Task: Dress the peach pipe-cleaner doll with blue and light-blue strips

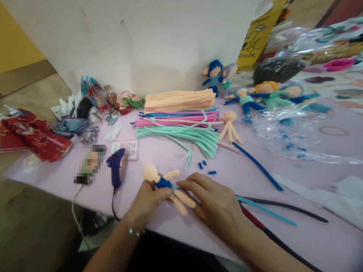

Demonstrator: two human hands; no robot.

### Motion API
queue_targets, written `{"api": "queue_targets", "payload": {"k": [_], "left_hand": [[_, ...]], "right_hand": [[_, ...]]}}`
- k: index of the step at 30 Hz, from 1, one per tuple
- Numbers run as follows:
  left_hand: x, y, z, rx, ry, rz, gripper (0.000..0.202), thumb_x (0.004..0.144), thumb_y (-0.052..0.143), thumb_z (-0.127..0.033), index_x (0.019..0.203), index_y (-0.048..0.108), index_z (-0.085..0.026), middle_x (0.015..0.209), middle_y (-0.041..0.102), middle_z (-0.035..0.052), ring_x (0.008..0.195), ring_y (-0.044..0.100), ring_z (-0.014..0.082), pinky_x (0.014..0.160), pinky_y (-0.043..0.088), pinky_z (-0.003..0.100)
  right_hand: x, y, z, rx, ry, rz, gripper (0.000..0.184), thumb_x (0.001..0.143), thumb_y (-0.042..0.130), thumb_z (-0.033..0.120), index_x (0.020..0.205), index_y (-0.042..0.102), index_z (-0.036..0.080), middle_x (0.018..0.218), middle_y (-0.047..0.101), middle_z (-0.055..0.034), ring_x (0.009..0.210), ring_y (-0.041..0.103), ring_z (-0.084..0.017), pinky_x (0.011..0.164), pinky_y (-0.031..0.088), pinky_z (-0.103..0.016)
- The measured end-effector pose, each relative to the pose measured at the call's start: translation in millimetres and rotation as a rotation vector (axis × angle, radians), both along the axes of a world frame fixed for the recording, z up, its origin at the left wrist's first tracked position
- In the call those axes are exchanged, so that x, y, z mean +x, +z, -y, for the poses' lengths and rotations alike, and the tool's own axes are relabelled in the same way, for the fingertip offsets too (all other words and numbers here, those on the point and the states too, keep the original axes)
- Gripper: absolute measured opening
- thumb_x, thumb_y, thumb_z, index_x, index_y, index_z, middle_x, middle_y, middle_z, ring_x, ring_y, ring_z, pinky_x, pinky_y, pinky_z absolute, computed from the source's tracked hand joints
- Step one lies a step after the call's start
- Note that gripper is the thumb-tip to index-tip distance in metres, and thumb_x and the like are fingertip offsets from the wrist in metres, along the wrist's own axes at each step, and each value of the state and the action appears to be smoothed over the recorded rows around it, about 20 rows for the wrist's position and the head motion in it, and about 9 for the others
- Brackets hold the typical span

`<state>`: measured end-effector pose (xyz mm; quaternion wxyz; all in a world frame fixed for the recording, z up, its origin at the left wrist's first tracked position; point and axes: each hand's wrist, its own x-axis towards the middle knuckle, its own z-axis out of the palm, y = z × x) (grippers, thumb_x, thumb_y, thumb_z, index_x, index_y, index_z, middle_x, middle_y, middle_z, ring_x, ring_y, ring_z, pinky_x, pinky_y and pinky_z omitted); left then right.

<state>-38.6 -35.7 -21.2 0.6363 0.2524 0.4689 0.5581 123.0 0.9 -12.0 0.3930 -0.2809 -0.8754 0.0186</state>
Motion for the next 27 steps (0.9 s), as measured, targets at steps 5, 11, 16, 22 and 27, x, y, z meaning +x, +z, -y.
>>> {"api": "queue_targets", "payload": {"k": [5, 11, 16, 22, 27], "left_hand": [[-1.0, -0.5, -1.4, 0.01, -0.015, -0.003, 0.026, 0.049, 0.08, -0.024, 0.062, 0.06, -0.013, 0.057, 0.058, -0.001, 0.055, 0.053, 0.0115, 0.058, 0.042, 0.027], [-1.0, 3.6, -1.9, 0.01, -0.012, 0.0, 0.026, 0.047, 0.079, -0.024, 0.058, 0.058, -0.014, 0.053, 0.056, -0.0018, 0.051, 0.051, 0.0103, 0.052, 0.038, 0.025], [-1.2, 4.4, -2.0, -0.005, -0.031, -0.019, 0.023, 0.047, 0.076, -0.022, 0.058, 0.058, -0.013, 0.051, 0.054, -0.0026, 0.049, 0.048, 0.009, 0.051, 0.035, 0.023], [-2.4, 2.8, -1.5, 0.004, 0.003, -0.046, 0.021, 0.047, 0.075, -0.019, 0.057, 0.057, -0.014, 0.051, 0.054, -0.0037, 0.049, 0.046, 0.0071, 0.051, 0.035, 0.022], [-3.8, 4.3, -0.4, -0.005, -0.03, -0.096, 0.025, 0.047, 0.079, -0.025, 0.055, 0.058, -0.014, 0.05, 0.054, -0.0036, 0.047, 0.045, 0.0066, 0.049, 0.033, 0.022]], "right_hand": [[0.6, 0.9, -3.1, 0.041, -0.035, 0.029, 0.025, 0.095, 0.042, 0.022, 0.086, 0.064, 0.017, 0.073, 0.065, -0.0051, 0.063, 0.061, -0.014, 0.054, 0.045, -0.024], [0.1, 0.2, -3.7, 0.06, -0.023, 0.019, 0.026, 0.095, 0.042, 0.021, 0.079, 0.063, 0.018, 0.071, 0.065, -0.0049, 0.063, 0.06, -0.014, 0.056, 0.044, -0.025], [0.3, 1.5, -3.9, 0.052, 0.019, 0.003, 0.024, 0.095, 0.043, 0.022, 0.08, 0.061, 0.019, 0.07, 0.063, -0.0033, 0.063, 0.058, -0.014, 0.057, 0.042, -0.026], [0.5, 5.4, -3.5, 0.037, 0.065, 0.05, 0.026, 0.096, 0.038, 0.021, 0.083, 0.06, 0.019, 0.071, 0.062, -0.0039, 0.064, 0.057, -0.016, 0.055, 0.041, -0.027], [2.2, 3.7, -3.3, 0.032, 0.093, 0.067, 0.028, 0.094, 0.035, 0.014, 0.083, 0.061, 0.019, 0.07, 0.062, -0.003, 0.062, 0.055, -0.015, 0.053, 0.039, -0.026]]}}
